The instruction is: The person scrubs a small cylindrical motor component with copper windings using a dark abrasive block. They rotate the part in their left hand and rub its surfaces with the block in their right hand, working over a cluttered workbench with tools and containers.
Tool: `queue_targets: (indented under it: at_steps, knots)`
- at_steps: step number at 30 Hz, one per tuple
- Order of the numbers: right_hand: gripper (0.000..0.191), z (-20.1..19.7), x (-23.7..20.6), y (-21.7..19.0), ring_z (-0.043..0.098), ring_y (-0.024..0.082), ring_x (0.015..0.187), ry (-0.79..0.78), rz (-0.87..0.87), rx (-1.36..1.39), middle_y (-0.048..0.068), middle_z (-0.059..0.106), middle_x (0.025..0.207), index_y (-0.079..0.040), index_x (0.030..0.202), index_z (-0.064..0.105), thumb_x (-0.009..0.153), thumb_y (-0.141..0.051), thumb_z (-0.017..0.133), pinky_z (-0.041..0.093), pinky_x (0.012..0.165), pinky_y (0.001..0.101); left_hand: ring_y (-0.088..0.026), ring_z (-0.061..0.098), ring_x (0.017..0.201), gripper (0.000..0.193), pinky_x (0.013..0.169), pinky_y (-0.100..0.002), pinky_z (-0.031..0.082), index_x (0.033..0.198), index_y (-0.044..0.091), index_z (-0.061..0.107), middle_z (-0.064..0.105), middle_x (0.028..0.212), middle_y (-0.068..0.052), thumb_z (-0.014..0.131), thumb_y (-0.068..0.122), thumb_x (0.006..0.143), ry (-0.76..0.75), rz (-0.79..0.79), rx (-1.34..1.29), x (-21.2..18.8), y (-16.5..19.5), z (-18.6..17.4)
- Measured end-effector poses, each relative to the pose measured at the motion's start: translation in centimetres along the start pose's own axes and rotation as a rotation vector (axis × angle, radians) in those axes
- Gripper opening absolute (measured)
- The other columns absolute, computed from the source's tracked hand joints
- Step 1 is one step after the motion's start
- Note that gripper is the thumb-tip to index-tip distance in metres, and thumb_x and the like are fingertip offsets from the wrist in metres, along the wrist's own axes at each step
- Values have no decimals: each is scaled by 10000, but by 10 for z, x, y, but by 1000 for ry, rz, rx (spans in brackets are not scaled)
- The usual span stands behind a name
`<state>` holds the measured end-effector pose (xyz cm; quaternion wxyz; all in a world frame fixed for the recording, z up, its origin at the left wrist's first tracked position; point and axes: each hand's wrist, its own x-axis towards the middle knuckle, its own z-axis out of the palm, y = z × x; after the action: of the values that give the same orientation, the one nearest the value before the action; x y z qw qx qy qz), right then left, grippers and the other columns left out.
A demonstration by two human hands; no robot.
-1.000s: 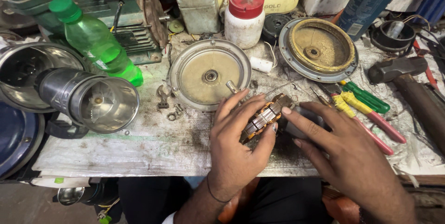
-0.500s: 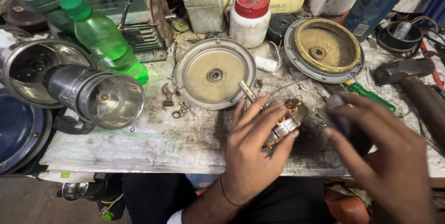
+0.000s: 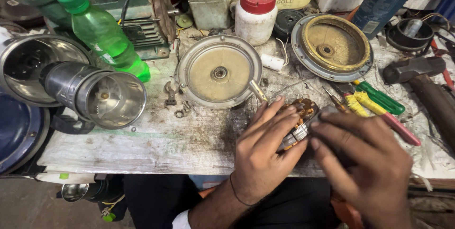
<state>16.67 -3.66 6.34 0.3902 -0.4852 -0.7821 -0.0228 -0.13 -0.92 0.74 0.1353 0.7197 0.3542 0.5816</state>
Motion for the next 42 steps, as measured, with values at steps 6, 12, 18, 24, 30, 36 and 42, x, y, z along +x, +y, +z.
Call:
queue_targets:
  at_steps: [6,12,18,24,30,36,42]
  knots:
    - [327,12,-5,-5,647,222,861,61,-110,23,136,732,1083,-44,1070,771,751,-84,831,488,740,336,-360,669,1337,409,1206,-526,496,1191,-13,681,739,1226,-156,840,9,815,35,15,11,-1,-3,2]
    - [319,13,-8,-4,624,219,814,72,-166,20,129,744,1038,-23,1046,765,738,-57,843,497,733,338,-356,675,1349,407,1220,-527,498,1199,9,693,750,1228,-148,807,-31,809,48,30,34,0,-3,0]
    - [279,14,2,-9,667,235,802,112,-168,18,130,740,981,2,1041,751,768,-23,801,478,737,363,-351,703,1339,376,1227,-511,513,1196,12,703,764,1233,-141,836,9,845,53,32,62,-1,-4,2]
    - [184,0,16,22,688,263,950,218,275,291,170,703,1117,38,1128,707,951,0,675,553,775,307,-351,723,1254,352,1182,-514,508,1111,0,713,765,1142,-155,895,80,821,93,-11,-17,6,-8,0]
    - [395,5,0,70,739,377,904,240,569,1429,259,689,1129,54,1326,545,1012,-183,579,632,755,421,-365,710,1286,365,1166,-503,530,1099,-1,707,767,1154,-159,898,72,797,146,-57,-21,11,-11,-5]
    - [573,12,-3,92,714,387,996,126,696,1569,334,665,1277,152,1468,479,1063,-251,522,600,869,431,-397,609,1377,372,1214,-607,373,1038,37,695,751,1236,-164,908,189,774,106,-90,125,10,-12,-6]
    - [651,9,-3,89,695,387,1027,41,728,1506,400,628,1279,152,1552,453,1081,-295,488,573,928,435,-400,559,1432,400,1241,-641,311,1085,44,702,719,1298,-169,896,260,810,29,-105,130,10,-14,-2]
